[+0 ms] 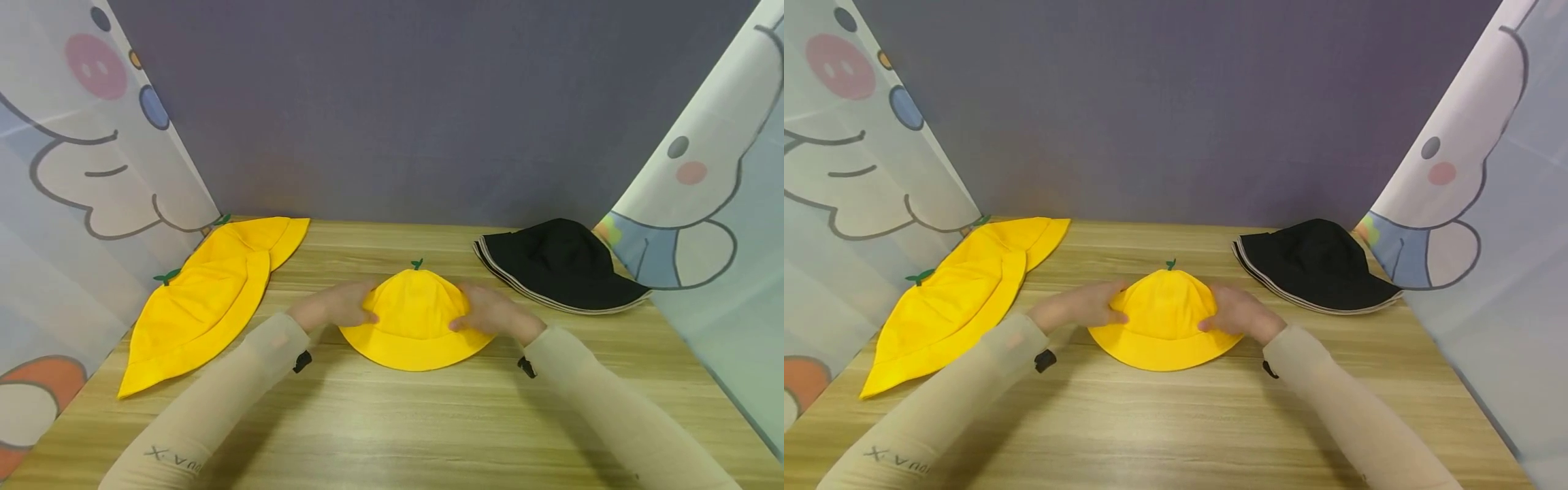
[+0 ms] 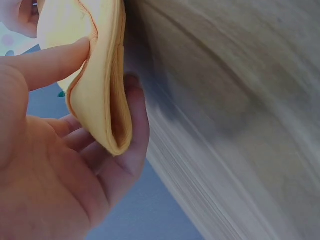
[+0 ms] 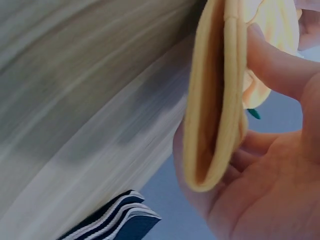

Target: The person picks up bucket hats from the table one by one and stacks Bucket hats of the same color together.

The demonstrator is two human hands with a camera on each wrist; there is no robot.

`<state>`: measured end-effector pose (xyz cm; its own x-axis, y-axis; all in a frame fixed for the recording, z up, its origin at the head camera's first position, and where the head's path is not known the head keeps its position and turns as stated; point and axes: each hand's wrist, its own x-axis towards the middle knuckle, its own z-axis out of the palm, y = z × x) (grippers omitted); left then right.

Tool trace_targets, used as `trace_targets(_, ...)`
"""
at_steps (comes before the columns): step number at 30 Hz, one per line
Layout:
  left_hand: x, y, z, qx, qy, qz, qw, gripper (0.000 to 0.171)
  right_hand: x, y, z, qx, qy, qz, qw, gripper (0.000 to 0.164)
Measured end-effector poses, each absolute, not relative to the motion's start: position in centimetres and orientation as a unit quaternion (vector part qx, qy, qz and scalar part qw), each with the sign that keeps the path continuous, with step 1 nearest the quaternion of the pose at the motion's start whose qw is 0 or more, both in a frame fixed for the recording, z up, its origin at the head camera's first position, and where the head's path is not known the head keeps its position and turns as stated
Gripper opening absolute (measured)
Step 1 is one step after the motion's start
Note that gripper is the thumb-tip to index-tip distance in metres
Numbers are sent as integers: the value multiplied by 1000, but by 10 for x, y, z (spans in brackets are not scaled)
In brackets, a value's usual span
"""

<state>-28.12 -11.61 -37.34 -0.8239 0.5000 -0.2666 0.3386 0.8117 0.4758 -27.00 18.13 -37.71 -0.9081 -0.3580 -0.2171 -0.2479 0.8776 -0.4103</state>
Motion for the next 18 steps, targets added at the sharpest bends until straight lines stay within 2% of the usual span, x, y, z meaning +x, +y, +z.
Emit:
trace_targets(11,-267,-101,-374,225,953,111,170,78,-248,172,-373,-134,978,-78,140,80)
trace_targets(18,-246,-87,-374,268,959,23,91,72,-242,168,-376,-140,983,-23,120,72)
